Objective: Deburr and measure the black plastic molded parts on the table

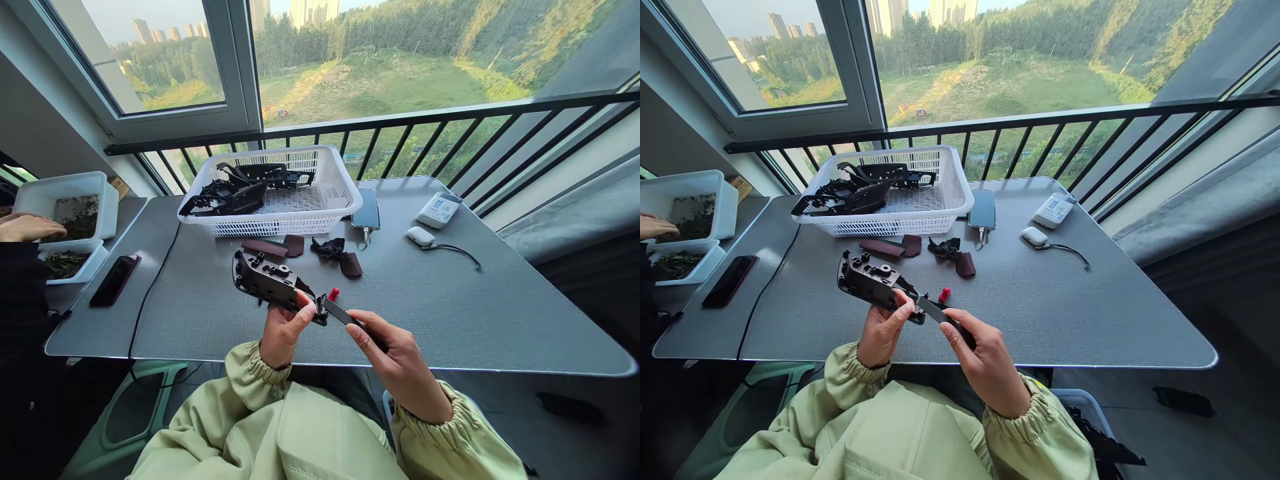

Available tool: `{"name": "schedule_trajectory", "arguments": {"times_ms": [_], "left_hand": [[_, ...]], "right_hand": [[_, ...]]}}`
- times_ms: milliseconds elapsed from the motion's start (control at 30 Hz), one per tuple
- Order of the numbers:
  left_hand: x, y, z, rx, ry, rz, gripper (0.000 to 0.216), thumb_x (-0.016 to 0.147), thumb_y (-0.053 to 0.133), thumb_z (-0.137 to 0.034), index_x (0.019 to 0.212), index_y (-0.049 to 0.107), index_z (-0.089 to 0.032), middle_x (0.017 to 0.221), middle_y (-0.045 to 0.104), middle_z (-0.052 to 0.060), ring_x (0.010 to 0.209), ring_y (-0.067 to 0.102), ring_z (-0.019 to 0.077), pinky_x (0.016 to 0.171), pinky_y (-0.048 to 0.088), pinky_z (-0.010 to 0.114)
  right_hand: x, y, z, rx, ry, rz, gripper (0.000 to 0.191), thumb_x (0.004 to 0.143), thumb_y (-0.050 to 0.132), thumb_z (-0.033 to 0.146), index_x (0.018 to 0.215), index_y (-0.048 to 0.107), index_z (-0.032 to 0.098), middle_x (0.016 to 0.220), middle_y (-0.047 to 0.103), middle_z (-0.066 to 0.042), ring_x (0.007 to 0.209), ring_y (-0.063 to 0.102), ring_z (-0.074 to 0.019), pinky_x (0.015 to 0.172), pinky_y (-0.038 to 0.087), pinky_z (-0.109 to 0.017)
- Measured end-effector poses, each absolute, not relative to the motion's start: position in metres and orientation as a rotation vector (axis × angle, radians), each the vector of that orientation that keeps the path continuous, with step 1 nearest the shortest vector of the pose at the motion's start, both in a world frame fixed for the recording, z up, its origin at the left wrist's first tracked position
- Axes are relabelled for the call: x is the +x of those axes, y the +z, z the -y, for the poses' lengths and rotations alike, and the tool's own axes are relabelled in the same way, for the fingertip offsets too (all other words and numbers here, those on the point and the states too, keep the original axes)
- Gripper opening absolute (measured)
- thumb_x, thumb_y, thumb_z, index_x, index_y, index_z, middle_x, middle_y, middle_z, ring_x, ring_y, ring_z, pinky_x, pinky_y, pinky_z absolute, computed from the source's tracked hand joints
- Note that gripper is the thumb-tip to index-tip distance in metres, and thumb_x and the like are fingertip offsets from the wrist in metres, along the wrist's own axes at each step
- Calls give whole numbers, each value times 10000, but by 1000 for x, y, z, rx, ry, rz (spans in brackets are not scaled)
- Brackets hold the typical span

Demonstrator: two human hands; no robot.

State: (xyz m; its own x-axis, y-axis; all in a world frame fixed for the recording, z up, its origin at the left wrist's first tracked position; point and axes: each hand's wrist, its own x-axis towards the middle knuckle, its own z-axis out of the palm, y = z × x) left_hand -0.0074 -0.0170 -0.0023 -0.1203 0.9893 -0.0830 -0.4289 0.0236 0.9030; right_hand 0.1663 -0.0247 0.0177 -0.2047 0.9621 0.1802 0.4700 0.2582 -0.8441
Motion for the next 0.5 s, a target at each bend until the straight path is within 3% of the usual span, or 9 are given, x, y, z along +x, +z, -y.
{"name": "schedule_trajectory", "arguments": {"times_ms": [267, 500], "left_hand": [[-7, 5, 18, 898, 1478, -1156, 296, 737, 716, -463, 759, 613, -187, 731, 588, -7, 706, 546, 132, 734, 432, 271], [-6, 12, 20, 961, 1464, -1177, 319, 746, 695, -497, 715, 616, -190, 711, 582, 5, 701, 545, 148, 729, 433, 281]], "right_hand": [[166, 24, 26, -1272, 731, 2003, 318, 919, 488, 380, 997, 708, 165, 870, 761, -82, 702, 696, -182, 631, 539, -255], [167, 24, 25, -1306, 620, 2015, 298, 927, 486, 365, 1023, 697, 178, 904, 761, -93, 741, 711, -207, 656, 546, -292]]}}
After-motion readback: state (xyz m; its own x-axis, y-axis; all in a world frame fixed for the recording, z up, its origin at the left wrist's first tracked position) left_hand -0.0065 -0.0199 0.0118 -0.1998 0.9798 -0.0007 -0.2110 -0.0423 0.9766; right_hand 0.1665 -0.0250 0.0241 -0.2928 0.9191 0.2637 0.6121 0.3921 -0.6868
